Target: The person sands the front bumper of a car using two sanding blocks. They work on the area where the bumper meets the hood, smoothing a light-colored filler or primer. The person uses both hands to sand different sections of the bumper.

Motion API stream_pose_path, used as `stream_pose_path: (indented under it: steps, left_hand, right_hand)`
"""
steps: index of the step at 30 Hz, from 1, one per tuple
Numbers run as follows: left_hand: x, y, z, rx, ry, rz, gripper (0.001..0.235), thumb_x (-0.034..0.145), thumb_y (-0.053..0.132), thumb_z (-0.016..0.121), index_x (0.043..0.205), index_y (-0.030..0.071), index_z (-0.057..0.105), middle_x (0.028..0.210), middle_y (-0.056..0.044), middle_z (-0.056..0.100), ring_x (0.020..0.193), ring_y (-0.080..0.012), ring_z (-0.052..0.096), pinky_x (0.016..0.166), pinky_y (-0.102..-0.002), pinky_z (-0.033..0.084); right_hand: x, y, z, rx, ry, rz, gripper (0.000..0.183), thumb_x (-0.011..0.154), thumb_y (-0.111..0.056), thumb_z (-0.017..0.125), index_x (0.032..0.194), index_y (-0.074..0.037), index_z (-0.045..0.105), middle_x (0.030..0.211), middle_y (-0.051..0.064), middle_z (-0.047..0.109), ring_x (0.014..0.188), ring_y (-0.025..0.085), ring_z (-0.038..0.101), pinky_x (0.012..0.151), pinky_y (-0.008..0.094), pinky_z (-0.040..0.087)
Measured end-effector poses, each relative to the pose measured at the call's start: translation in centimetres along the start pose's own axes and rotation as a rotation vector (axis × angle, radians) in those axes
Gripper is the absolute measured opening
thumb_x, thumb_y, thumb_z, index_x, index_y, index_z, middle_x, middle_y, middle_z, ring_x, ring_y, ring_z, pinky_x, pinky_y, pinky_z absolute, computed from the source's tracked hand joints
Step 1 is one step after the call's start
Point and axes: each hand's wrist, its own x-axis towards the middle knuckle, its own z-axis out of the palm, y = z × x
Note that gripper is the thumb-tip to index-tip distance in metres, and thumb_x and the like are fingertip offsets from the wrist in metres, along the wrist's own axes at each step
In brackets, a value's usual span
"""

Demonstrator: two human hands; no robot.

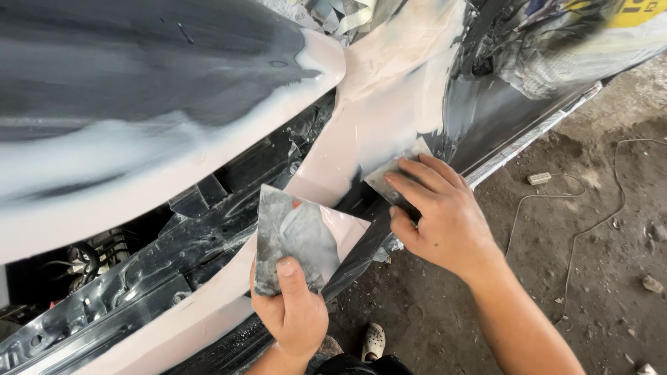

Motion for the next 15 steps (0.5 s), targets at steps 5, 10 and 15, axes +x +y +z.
stream_pose_path:
  steps: [5, 10, 15]
  left_hand:
    - [-1.2, -3.2, 0.0, -0.107, -0.021, -0.005, 0.025, 0.111, 0.021, 0.063, 0.117, -0.003, 0.061, 0.093, -0.006, 0.067, 0.080, -0.0122, 0.062, 0.070, -0.027, 0.051]
    - [0.0, -0.7, 3.0, -0.421, -0.094, -0.628, 0.031, 0.097, 0.017, 0.064, 0.118, -0.005, 0.062, 0.105, -0.010, 0.073, 0.092, -0.0168, 0.070, 0.081, -0.031, 0.059]
    - [0.4, 0.4, 2.5, -0.493, -0.184, -0.571, 0.032, 0.099, 0.016, 0.063, 0.123, -0.006, 0.060, 0.105, -0.017, 0.073, 0.092, -0.0273, 0.074, 0.079, -0.041, 0.063]
  right_hand:
    - [-3.5, -2.4, -3.4, 0.063, -0.101, 0.115, 0.042, 0.081, -0.020, 0.069, 0.121, -0.005, 0.072, 0.135, 0.018, 0.066, 0.134, 0.040, 0.058, 0.112, 0.050, 0.049]
    - [-8.0, -2.5, -4.0, 0.983, -0.010, -0.068, 0.035, 0.096, -0.023, 0.063, 0.127, -0.006, 0.069, 0.148, 0.027, 0.057, 0.150, 0.049, 0.048, 0.126, 0.059, 0.035]
    - [-9.3, 0.0, -3.3, 0.708, -0.130, 0.097, 0.041, 0.093, -0.025, 0.063, 0.129, -0.006, 0.070, 0.148, 0.028, 0.060, 0.143, 0.045, 0.058, 0.118, 0.053, 0.049]
